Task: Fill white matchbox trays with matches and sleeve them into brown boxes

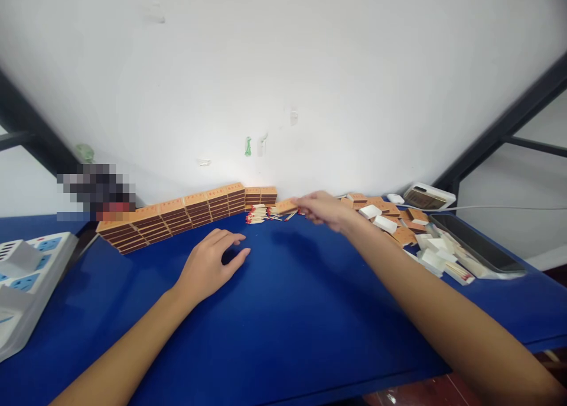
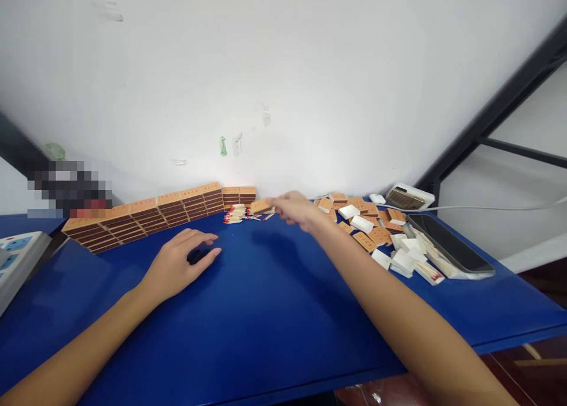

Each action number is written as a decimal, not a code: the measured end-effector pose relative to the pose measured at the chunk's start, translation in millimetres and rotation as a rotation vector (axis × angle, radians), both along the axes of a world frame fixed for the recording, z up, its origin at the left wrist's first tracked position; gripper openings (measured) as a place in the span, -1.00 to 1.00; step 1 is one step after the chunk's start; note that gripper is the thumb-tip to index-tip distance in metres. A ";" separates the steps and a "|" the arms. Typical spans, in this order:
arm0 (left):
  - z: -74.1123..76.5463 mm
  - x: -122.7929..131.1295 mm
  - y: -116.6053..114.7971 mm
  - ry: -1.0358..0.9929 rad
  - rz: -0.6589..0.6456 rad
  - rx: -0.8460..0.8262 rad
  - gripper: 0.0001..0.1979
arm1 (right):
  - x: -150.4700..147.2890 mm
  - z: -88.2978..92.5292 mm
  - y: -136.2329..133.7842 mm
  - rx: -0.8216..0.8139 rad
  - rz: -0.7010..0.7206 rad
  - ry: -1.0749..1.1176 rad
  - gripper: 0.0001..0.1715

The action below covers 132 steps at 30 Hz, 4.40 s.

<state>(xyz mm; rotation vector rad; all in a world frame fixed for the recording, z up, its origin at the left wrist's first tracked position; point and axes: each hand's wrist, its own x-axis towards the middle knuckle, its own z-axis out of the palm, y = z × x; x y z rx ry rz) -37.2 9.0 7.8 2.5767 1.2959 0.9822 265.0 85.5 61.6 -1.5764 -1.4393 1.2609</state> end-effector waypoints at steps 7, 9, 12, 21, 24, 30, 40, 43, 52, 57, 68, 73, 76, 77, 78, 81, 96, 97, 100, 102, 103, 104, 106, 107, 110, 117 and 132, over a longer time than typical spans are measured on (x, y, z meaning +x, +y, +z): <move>0.3 14.7 -10.1 0.064 -0.076 -0.045 -0.47 | -41.5 -41.9 -71.9 0.079 0.314 -0.027 -0.51; -1.0 15.3 -10.1 0.084 -0.097 -0.048 -0.55 | -33.3 -41.4 -68.1 0.212 0.351 -0.176 -0.54; -1.8 13.8 -8.5 0.096 -0.101 -0.055 -0.69 | 10.5 -26.8 -48.7 0.472 0.139 -0.587 -0.62; 9.9 -3.7 2.4 0.150 -0.019 -0.011 -0.79 | 158.7 -21.4 -7.0 0.121 -0.355 -1.221 -0.71; 12.2 -9.5 3.8 0.164 0.006 0.013 -0.75 | 159.5 -27.5 -6.9 0.097 -0.324 -1.186 -0.76; 7.9 -7.9 2.0 0.154 0.011 0.017 -0.63 | 130.4 1.6 -24.0 0.214 -0.385 -1.097 -0.81; 6.2 15.3 -15.1 0.145 -0.118 0.028 -0.46 | -4.9 -24.3 -78.3 0.493 0.670 -0.385 -0.87; 2.9 14.4 -15.1 0.182 -0.138 -0.006 -0.42 | -6.6 -31.4 -80.4 0.494 0.760 -0.380 -0.82; -6.6 20.4 -14.4 0.244 -0.145 -0.018 -0.44 | 11.9 -34.8 -61.6 0.526 0.593 -0.399 -0.69; -5.4 27.0 -16.3 0.213 -0.173 -0.023 -0.52 | 0.1 -38.9 -69.8 0.516 0.616 -0.455 -0.79; -8.3 28.6 -12.5 0.113 -0.232 0.000 -0.82 | 9.4 -39.7 -45.1 0.550 0.473 -0.296 -0.89; -8.3 25.8 -10.4 0.069 -0.225 0.007 -0.79 | 10.4 -54.0 6.2 0.659 0.349 -0.508 -0.88; -8.0 22.3 -9.4 0.056 -0.208 0.008 -0.73 | -4.5 -58.5 25.3 0.679 0.397 -0.564 -0.84; -7.8 21.1 -9.3 0.054 -0.206 0.007 -0.72 | -9.7 -58.8 29.2 0.683 0.414 -0.578 -0.84; -7.5 20.1 -9.3 0.052 -0.205 0.006 -0.71 | -14.2 -58.4 32.1 0.683 0.428 -0.589 -0.86; -6.6 17.7 -9.8 0.050 -0.200 0.011 -0.71 | -22.2 -55.0 35.6 0.644 0.429 -0.624 -0.94; -8.4 18.2 -12.0 0.083 -0.225 -0.020 -0.69 | -12.9 -49.4 -37.6 0.454 0.358 -0.588 -0.79; -8.4 18.4 -12.0 0.085 -0.226 -0.026 -0.69 | -10.0 -51.3 -38.5 0.435 0.345 -0.573 -0.78; -8.5 18.3 -11.9 0.091 -0.224 -0.039 -0.69 | 0.0 -52.3 -38.5 0.427 0.317 -0.517 -0.74; -8.1 17.6 -12.1 0.087 -0.223 -0.034 -0.67 | 6.8 -48.4 -38.3 0.479 0.315 -0.494 -0.74; -7.8 17.1 -12.3 0.084 -0.220 -0.032 -0.66 | 9.8 -45.8 -38.4 0.504 0.328 -0.489 -0.75; -7.4 16.7 -12.6 0.082 -0.214 -0.034 -0.67 | 12.4 -43.3 -38.8 0.519 0.352 -0.488 -0.75; -6.5 15.8 -13.2 0.076 -0.212 -0.040 -0.69 | 15.4 -40.3 -39.6 0.521 0.422 -0.501 -0.77; -6.2 15.4 -13.6 0.075 -0.212 -0.044 -0.69 | 15.9 -40.4 -40.0 0.518 0.459 -0.508 -0.78; -5.7 14.8 -14.1 0.073 -0.212 -0.046 -0.69 | 14.6 -46.1 -40.2 0.536 0.509 -0.515 -0.80; -6.0 15.7 -14.8 0.070 -0.219 -0.029 -0.68 | 15.8 -55.2 -35.8 0.585 0.497 -0.524 -0.87; -5.0 16.1 -15.3 0.067 -0.206 -0.052 -0.69 | 18.8 -53.5 -32.8 0.545 0.508 -0.517 -0.81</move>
